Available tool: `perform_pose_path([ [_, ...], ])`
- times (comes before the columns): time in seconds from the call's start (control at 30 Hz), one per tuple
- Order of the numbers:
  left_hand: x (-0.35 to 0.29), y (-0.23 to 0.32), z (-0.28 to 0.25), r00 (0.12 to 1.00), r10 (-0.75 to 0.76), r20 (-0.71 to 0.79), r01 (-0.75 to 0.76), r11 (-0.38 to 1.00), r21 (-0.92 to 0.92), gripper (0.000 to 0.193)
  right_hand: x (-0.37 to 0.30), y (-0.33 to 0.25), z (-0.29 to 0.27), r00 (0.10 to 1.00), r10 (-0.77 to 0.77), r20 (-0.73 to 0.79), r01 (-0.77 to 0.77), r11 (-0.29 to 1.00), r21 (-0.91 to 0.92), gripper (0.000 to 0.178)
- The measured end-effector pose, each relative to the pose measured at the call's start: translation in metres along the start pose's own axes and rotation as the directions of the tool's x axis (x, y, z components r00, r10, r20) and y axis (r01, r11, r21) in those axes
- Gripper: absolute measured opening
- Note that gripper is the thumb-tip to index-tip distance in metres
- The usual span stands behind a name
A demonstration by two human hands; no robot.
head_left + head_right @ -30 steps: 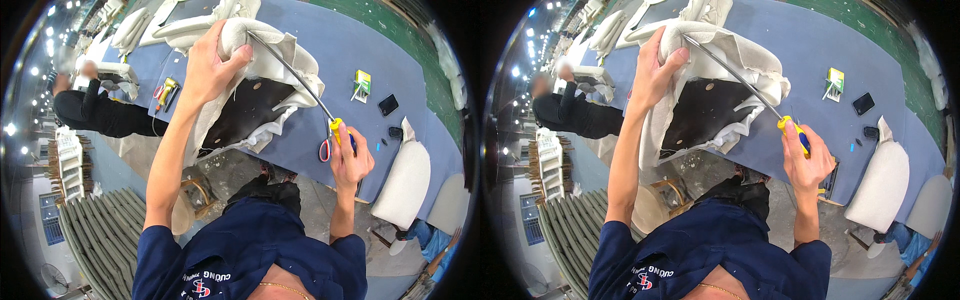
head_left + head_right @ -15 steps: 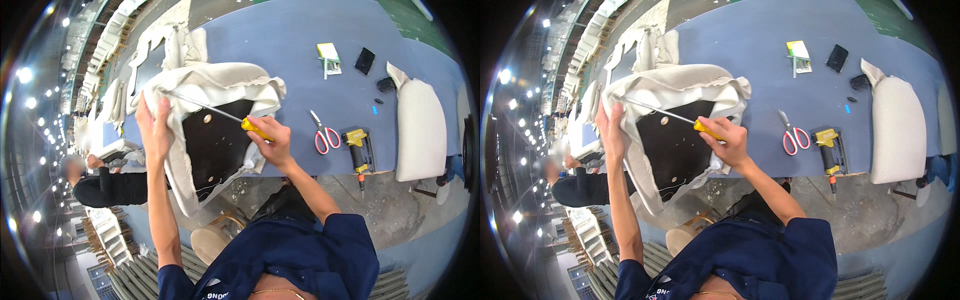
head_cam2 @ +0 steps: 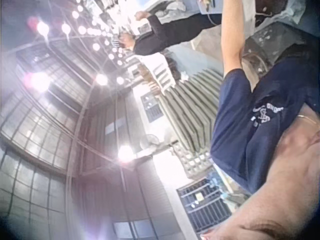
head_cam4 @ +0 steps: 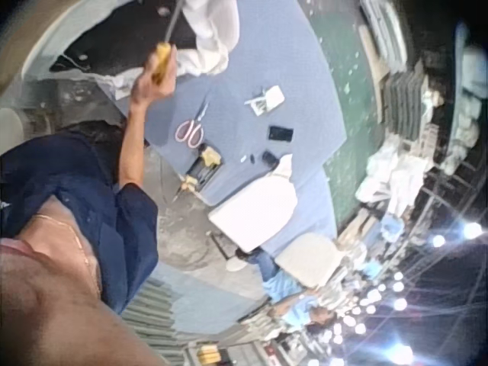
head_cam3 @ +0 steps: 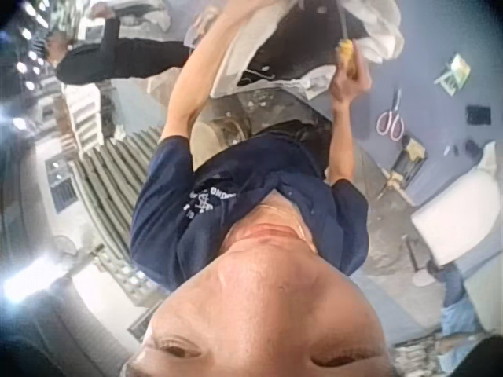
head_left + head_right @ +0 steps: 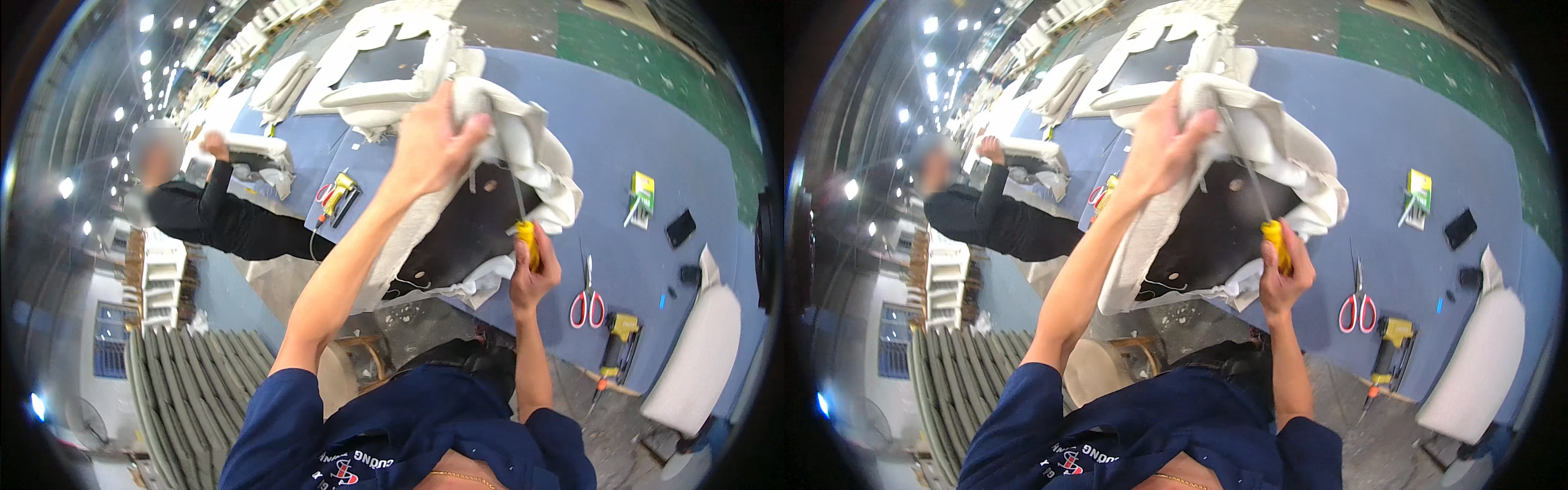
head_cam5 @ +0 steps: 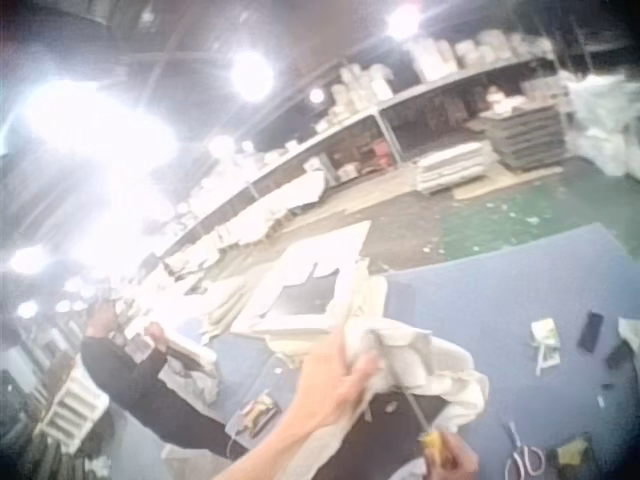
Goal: The person covers a foam cushion with fabric, using a staple gun to secure the material to the back. They trim excess fabric with scissors and use a screwdriver to tuck the fabric into the cushion's crevices. The person repeatedly adjusts and smooths the fabric to ensure a tight fit.
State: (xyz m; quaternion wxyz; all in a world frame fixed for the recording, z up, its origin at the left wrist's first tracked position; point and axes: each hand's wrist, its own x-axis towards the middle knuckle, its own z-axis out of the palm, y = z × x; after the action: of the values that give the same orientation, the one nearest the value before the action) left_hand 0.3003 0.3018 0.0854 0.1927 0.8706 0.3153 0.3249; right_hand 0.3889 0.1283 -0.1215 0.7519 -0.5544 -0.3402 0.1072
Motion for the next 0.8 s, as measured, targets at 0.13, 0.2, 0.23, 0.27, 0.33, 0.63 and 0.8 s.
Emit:
perform_pose_path([
  [0.13,0.006,0.005,0.004,1.0,0.005,0.022,-0.004,0.999,-0.043,0.058,0.0,0.011,0.014,0.995,0.1,-0.004,-0.099,0.988,0.121,0.036],
  [0.2,0.011,0.001,0.007,0.997,-0.043,0.057,0.046,0.998,-0.053,0.055,-0.003,0.007,0.021,0.934,0.328,0.139,-0.356,0.843,0.404,0.034],
  [0.23,0.014,-0.001,0.005,0.995,-0.062,0.077,0.067,0.996,-0.059,0.053,-0.002,0.009,0.026,0.959,0.274,0.071,-0.282,0.903,0.324,0.035],
  [0.27,0.017,-0.002,0.006,0.996,-0.063,0.064,0.065,0.998,-0.026,0.05,0.002,0.012,0.028,0.977,0.213,-0.012,-0.204,0.95,0.235,0.035],
  [0.33,0.019,-0.01,0.002,0.996,-0.067,0.054,0.069,0.997,-0.043,0.051,0.016,0.016,0.031,0.974,-0.183,-0.13,0.155,0.966,-0.205,0.036],
  [0.63,0.032,-0.023,0.002,0.988,-0.088,0.127,0.102,0.989,-0.105,0.06,0.019,0.031,0.049,0.989,0.105,-0.108,-0.109,0.993,-0.033,0.037],
  [0.8,0.038,-0.026,0.012,0.995,-0.043,0.085,0.053,0.991,-0.12,0.057,0.017,0.045,0.057,0.948,0.299,0.111,-0.318,0.916,0.245,0.033],
])
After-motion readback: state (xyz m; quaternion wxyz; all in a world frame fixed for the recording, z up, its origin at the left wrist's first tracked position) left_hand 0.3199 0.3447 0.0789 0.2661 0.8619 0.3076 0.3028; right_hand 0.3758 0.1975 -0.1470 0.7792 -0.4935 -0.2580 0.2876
